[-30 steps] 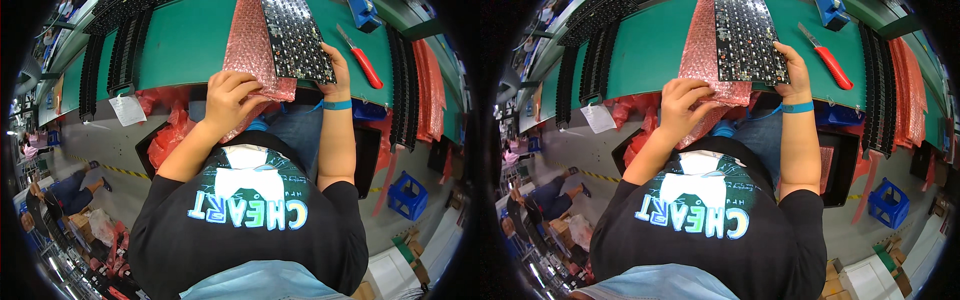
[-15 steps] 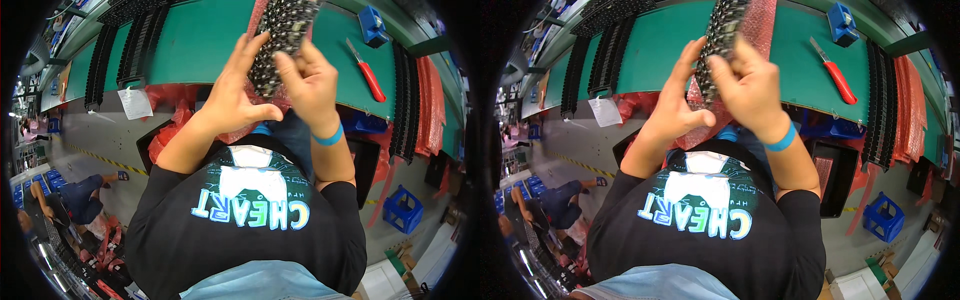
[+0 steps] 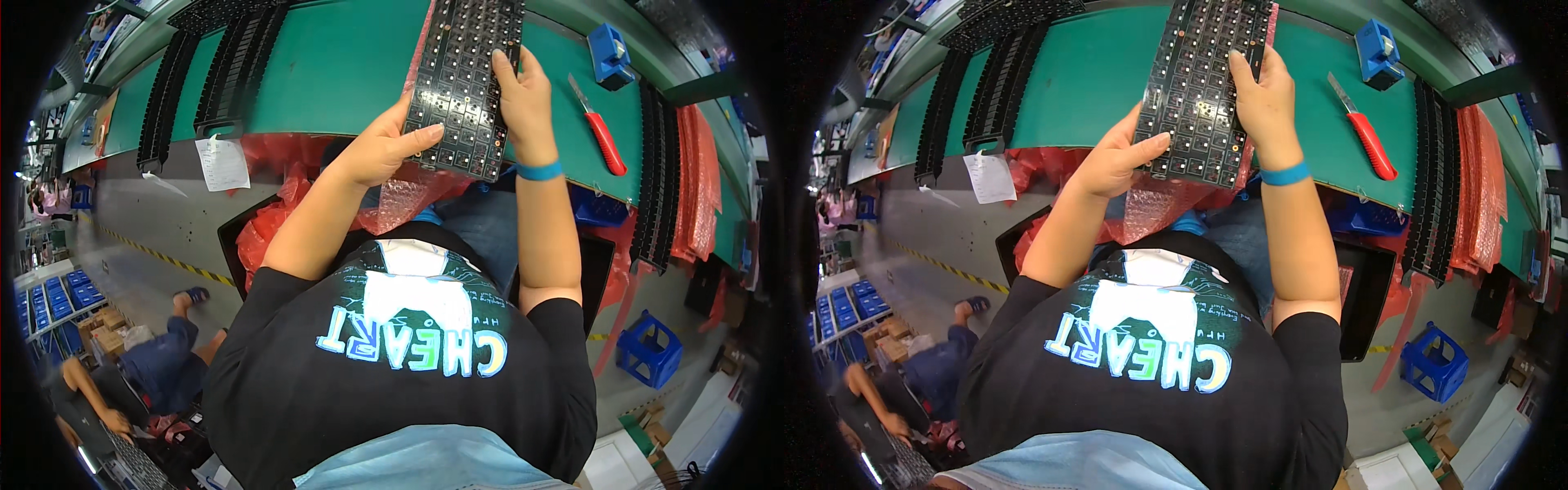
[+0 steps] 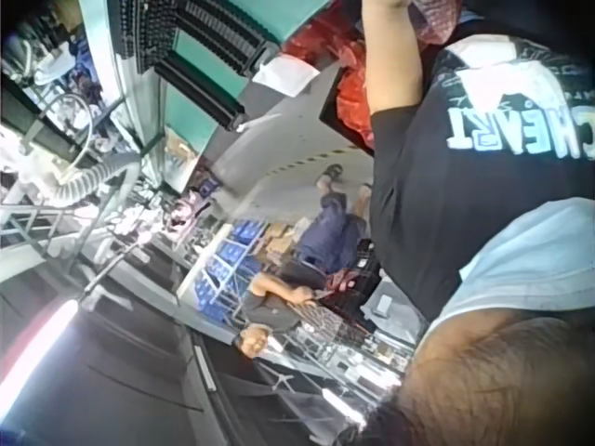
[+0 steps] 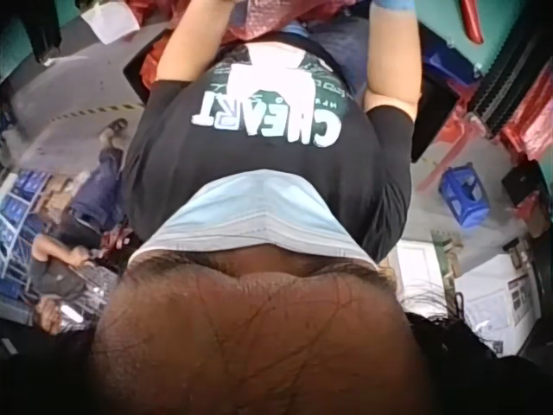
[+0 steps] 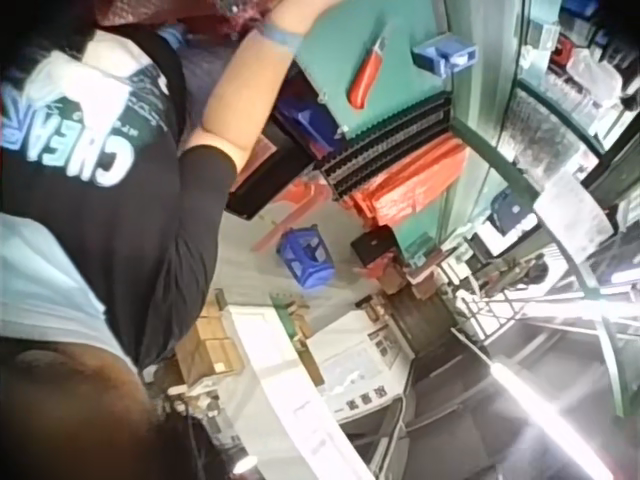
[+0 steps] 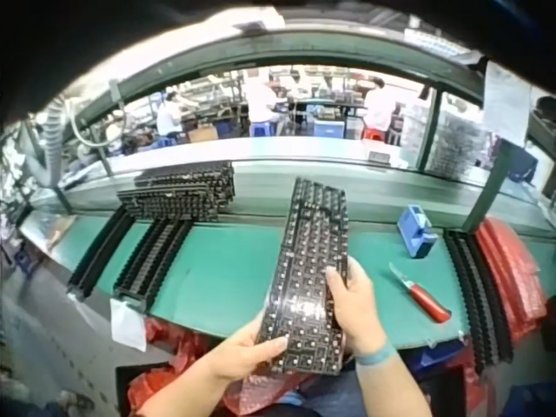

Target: The worker is unwrapping keyboard components from bubble wrap, inspecting them, and repackaging them into red plastic bags.

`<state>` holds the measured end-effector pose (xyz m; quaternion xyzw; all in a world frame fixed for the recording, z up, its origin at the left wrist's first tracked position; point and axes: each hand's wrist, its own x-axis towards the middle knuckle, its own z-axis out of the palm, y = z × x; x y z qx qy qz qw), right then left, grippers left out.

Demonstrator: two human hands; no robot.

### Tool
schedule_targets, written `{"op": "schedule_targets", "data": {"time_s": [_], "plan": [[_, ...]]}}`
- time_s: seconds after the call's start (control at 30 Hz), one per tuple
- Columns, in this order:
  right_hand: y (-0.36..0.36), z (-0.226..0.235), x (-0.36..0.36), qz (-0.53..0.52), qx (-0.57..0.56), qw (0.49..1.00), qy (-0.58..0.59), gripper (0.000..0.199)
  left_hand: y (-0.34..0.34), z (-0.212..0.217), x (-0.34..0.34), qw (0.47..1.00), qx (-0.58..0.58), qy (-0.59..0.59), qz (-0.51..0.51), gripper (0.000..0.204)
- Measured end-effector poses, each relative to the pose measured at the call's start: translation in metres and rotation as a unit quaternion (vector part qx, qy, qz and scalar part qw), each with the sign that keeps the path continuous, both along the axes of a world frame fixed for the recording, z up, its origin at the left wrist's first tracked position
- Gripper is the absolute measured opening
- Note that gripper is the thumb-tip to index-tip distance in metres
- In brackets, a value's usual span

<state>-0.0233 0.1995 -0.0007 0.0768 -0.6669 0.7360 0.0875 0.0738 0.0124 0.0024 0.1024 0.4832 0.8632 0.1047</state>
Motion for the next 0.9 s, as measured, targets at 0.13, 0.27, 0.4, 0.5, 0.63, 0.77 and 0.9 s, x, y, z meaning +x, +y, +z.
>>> {"op": "schedule_targets", "data": {"time_s": [0.13, 0.27, 0.4, 0.5, 0.63, 0.77, 0.9], "plan": [[0.007, -0.032, -0.014, -0.008, 0.074, 0.996, -0.044, 0.027, -0.029, 0.002, -0.002, 0.865, -0.491, -0.071, 0.078, 0.044], [-0.002, -0.043, -0.013, -0.033, 0.169, 0.985, 0.020, 0.030, -0.038, -0.013, 0.024, 0.834, -0.523, 0.020, 0.174, 0.041], [-0.007, -0.047, -0.011, -0.093, 0.296, 0.949, 0.047, 0.033, -0.037, -0.030, 0.025, 0.759, -0.581, 0.206, 0.210, 0.046], [-0.006, -0.043, -0.007, -0.152, 0.390, 0.906, 0.056, 0.035, -0.036, -0.043, 0.019, 0.674, -0.612, 0.358, 0.207, 0.051], [-0.005, -0.032, -0.001, -0.116, 0.516, 0.848, -0.030, 0.039, -0.039, -0.060, 0.015, 0.703, -0.576, 0.361, 0.210, 0.055], [-0.007, -0.012, 0.004, -0.105, 0.578, 0.806, -0.068, 0.040, -0.037, -0.062, 0.011, 0.700, -0.576, 0.365, 0.215, 0.055], [-0.005, -0.012, 0.001, -0.092, 0.607, 0.784, -0.090, 0.041, -0.036, -0.059, 0.007, 0.709, -0.570, 0.360, 0.206, 0.054]]}}
